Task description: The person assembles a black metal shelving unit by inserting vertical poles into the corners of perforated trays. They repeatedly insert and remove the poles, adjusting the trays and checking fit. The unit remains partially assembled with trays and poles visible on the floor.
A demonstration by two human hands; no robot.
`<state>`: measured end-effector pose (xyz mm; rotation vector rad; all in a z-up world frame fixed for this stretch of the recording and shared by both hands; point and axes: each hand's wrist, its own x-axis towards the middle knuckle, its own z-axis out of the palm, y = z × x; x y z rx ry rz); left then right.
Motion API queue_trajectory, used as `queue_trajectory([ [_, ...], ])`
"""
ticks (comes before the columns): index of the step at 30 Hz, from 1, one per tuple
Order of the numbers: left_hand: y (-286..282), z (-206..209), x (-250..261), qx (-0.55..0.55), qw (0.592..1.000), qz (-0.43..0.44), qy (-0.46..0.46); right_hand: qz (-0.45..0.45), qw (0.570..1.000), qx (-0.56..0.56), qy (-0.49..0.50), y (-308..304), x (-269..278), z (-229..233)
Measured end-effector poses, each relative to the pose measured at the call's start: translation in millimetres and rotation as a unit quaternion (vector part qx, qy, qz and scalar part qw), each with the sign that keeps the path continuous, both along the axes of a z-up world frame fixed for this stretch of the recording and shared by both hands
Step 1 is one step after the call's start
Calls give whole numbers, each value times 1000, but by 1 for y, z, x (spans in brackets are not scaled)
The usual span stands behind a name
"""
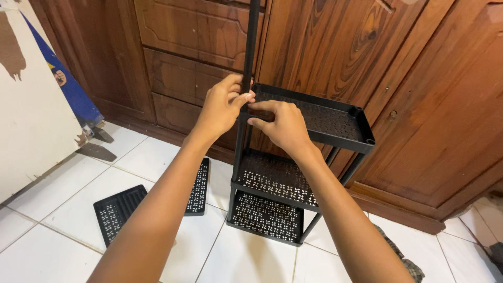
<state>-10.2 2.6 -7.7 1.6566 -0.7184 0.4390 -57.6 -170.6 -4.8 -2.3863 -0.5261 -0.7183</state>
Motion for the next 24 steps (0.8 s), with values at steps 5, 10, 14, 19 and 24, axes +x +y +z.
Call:
queue_trajectory([
  [5,-3,9,-3,-16,999,-30,12,-44,992,-13,114,-3,-6,11],
  [10,-12,17,-5,-35,998,-50,6,-38,987,-28,155,-9,-10,21],
  [14,-16,25,-9,-77,993,-83,-41,39,987,-33,154,-12,-10,23],
  [19,-20,36,-14,-139,977,-161,-11,126,976,-11,179,-15,-11,23],
  [24,-26,35,-17,-176,973,-149,4,141,975,4,169,-11,-16,25],
])
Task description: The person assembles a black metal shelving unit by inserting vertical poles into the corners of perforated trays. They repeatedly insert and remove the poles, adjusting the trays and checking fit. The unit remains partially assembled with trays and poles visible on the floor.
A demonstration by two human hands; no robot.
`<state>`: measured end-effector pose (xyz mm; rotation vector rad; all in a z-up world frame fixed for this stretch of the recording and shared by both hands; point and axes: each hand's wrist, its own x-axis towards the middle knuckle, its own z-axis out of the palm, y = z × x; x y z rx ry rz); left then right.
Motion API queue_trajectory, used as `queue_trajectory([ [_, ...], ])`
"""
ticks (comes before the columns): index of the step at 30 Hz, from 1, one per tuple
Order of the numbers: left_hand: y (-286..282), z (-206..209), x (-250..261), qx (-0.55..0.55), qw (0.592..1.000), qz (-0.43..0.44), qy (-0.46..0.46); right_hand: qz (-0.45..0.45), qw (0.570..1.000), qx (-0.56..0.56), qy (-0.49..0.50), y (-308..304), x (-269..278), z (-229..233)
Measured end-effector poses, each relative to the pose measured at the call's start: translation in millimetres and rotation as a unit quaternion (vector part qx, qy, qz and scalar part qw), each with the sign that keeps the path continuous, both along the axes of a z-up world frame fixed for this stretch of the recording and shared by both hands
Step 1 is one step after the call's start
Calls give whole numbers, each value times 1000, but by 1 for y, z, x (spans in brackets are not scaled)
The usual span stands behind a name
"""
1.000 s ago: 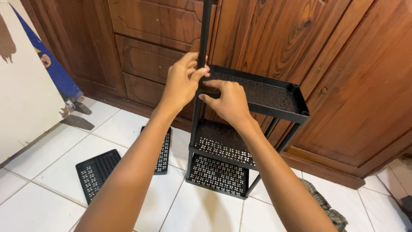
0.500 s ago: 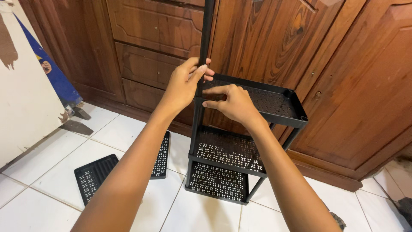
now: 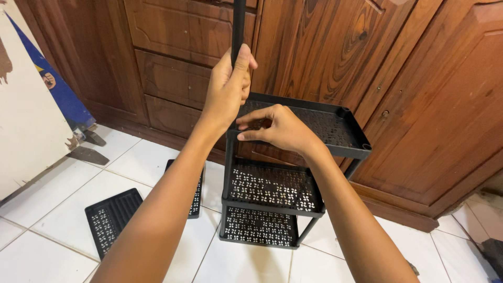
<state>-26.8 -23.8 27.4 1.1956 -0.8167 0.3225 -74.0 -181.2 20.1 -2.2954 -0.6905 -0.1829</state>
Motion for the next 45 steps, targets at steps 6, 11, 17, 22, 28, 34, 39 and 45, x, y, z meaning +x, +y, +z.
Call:
queue_trajectory([
  [6,-10,-4,5,-44,990,123,-52,-79,995,-47,29,8,-5,0],
  [11,-16,-5,8,-56,980,185,-54,-62,998,-6,-12,15,-4,-3],
  [17,-16,-6,17,-72,992,97,-43,-133,990,-47,-3,23,-1,-1],
  [22,-11,-8,28,-68,996,31,-47,-138,988,-63,4,19,5,-4],
  [28,-7,-4,37,-54,998,-35,-24,-79,994,-51,-57,13,18,-9],
  [34,5,-2,37,-24,997,-67,2,-120,990,-72,0,21,15,-8],
  [39,5,-1,36,-22,997,-69,-4,-34,998,18,-59,22,14,-11],
  [45,5,-4,28,9,997,-73,-8,36,995,87,-42,4,20,-13],
])
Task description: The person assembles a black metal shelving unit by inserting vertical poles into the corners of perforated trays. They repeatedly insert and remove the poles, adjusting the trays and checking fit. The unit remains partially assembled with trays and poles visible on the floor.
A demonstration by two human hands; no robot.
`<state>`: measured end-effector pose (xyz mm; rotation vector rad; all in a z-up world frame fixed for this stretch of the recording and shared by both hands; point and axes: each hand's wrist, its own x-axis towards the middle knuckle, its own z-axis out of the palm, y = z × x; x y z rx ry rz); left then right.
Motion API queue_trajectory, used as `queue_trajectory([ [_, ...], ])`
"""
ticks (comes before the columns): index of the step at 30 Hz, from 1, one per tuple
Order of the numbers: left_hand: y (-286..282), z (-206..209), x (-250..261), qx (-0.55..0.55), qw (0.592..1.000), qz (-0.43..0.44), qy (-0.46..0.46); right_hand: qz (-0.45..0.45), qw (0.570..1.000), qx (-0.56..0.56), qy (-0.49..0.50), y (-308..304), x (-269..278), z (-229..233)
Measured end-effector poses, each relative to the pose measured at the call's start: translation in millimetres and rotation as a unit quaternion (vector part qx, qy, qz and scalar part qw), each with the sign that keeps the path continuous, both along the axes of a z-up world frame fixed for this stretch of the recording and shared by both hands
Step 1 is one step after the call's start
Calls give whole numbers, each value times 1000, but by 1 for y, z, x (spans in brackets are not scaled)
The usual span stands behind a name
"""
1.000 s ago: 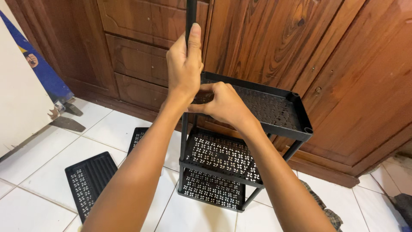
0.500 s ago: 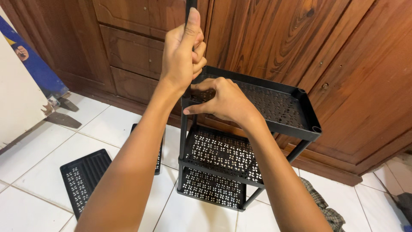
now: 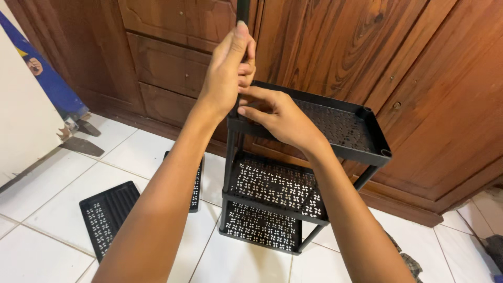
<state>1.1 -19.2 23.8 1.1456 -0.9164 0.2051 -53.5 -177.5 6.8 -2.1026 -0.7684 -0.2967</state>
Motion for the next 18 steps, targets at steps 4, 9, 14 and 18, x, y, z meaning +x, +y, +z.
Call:
queue_trajectory([
  [4,4,4,-7,62,997,37,-4,14,999,11,31,-3,2,1],
  [9,15,11,-12,118,985,115,-55,-9,1000,-16,7,1,-4,0],
  [14,29,14,-24,148,984,97,-19,-14,993,-93,-77,3,-12,1],
  [18,35,17,-35,139,988,70,14,-37,991,-107,-65,6,-16,1],
])
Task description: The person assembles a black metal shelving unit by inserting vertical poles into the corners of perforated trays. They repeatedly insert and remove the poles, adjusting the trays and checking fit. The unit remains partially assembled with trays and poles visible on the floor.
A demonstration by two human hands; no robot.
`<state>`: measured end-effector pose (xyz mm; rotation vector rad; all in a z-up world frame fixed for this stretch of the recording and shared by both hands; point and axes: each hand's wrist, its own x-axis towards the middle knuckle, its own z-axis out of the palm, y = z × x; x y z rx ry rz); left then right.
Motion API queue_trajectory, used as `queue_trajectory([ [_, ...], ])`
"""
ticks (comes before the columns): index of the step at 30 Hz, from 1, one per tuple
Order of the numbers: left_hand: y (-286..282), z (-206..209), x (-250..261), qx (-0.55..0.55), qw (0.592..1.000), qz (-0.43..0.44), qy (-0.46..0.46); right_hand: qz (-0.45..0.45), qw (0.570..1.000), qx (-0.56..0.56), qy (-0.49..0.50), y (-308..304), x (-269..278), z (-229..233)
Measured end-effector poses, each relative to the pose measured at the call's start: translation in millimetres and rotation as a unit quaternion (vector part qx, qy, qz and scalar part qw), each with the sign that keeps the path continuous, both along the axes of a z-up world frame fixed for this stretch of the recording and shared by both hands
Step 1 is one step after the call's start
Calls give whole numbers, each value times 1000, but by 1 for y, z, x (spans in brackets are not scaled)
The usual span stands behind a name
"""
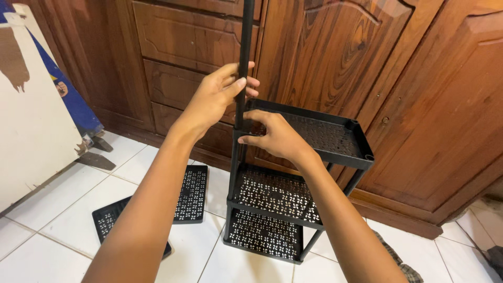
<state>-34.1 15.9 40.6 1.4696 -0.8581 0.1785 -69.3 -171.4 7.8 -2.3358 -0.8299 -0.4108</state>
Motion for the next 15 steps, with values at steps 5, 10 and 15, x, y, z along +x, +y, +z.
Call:
queue_trajectory([
  [5,-1,10,-7,-45,999,19,20,-30,992,7,120,-1,-1,5],
  [10,-15,21,-12,-92,995,21,-14,66,992,-15,106,-4,-2,4],
  [15,-24,20,-12,-107,994,-18,-24,126,986,-13,111,-5,-7,2],
])
